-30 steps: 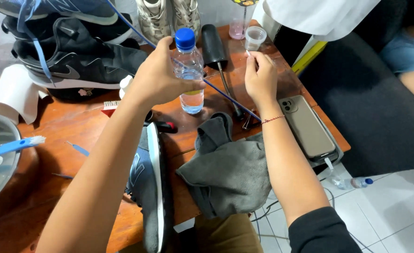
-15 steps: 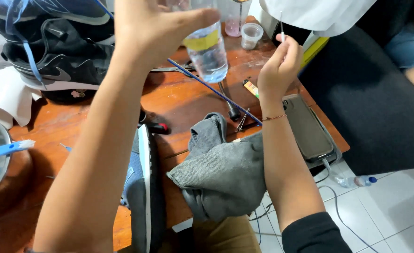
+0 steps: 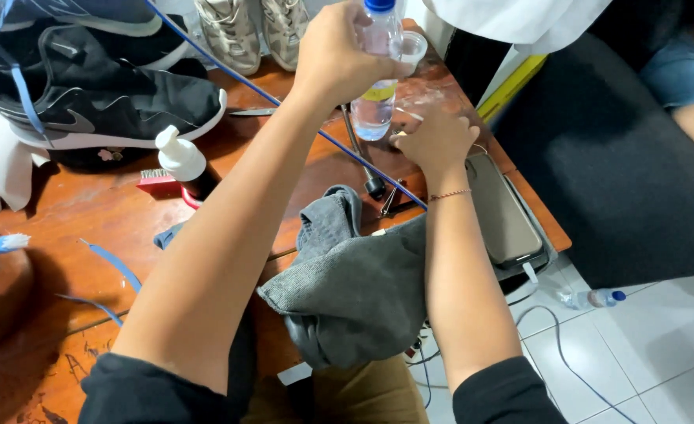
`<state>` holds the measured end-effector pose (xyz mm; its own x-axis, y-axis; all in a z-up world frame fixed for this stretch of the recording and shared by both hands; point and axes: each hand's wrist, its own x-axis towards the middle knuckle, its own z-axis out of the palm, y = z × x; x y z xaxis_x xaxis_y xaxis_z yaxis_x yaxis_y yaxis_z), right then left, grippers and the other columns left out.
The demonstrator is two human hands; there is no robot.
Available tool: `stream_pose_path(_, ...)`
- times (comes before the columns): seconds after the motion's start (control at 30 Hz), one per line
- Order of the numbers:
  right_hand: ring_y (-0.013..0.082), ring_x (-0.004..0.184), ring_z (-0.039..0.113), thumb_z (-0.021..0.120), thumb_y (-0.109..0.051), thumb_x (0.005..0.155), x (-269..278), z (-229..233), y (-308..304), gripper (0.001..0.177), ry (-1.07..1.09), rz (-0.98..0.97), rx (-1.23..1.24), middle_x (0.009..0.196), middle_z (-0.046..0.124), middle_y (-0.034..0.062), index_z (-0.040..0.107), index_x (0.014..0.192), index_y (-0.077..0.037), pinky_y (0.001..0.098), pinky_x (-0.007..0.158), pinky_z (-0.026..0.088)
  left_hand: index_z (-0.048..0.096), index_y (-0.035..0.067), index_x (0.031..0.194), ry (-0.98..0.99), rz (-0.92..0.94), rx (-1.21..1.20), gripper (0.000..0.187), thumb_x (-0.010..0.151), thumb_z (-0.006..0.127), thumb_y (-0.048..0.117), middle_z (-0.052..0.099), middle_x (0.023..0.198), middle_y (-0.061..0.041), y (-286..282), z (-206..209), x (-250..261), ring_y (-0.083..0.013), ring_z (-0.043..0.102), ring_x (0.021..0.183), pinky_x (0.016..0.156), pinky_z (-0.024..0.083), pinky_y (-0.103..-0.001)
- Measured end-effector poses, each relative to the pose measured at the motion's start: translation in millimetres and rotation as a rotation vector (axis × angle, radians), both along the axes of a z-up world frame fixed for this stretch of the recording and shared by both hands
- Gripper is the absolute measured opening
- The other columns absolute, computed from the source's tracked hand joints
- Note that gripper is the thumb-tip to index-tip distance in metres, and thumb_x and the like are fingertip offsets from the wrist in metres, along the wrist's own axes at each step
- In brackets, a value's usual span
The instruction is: Hand-stitching the sole of a blue sneaker to the upper part for repair.
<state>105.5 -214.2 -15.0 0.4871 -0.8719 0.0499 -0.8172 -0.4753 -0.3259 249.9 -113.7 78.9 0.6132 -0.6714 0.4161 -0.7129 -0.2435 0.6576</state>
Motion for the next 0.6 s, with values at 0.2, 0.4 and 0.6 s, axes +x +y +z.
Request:
stream_pose_path(0.2, 0.0376, 0.112, 0.064, 0.074, -0.051, 0.080, 4.0, -29.5, -26.7, 0.047, 0.112, -0.063, -0.176, 0.110, 0.072, 0.0104, 0.070, 0.110, -0.014, 0.0518, 0.094, 0.042, 0.053, 0.014, 0.084, -0.012, -0.084, 0.206, 0.064, 0.060, 0.104, 0.044, 0.055, 0.079, 0.002, 5.6, 6.6, -5.8, -0.0185, 0.050, 0.071, 0.058, 0.040, -0.038)
stream_pose_path(0.4, 0.0429, 0.105, 0.060, 0.060, -0.020, 0.093, -12.5, -23.4, -36.6, 0.013, -0.083, -0.140, -0.116, 0.096, 0.073, 0.0136, 0.072, 0.094, -0.016, 0.0552, 0.087, 0.037, 0.066, 0.011, 0.102, -0.040, -0.173, 0.118, 0.067, 0.056, 0.104, 0.040, 0.073, 0.095, -0.002, -6.2, -5.7, -9.9, -0.0229, 0.068, 0.081, 0.067, 0.052, -0.040)
stream_pose_path(0.6, 0.0370, 0.103, 0.063, 0.062, -0.019, 0.091, -26.5, -13.2, -42.5, 0.024, -0.117, -0.242, -0.048, 0.104, 0.073, 0.0049, 0.077, 0.105, -0.032, 0.0509, 0.088, 0.037, 0.066, 0.010, 0.109, 0.003, -0.241, 0.007, 0.067, 0.060, 0.096, 0.043, 0.075, 0.107, -0.003, -26.6, -10.3, -25.3, -0.0221, 0.072, 0.097, 0.076, 0.054, -0.038)
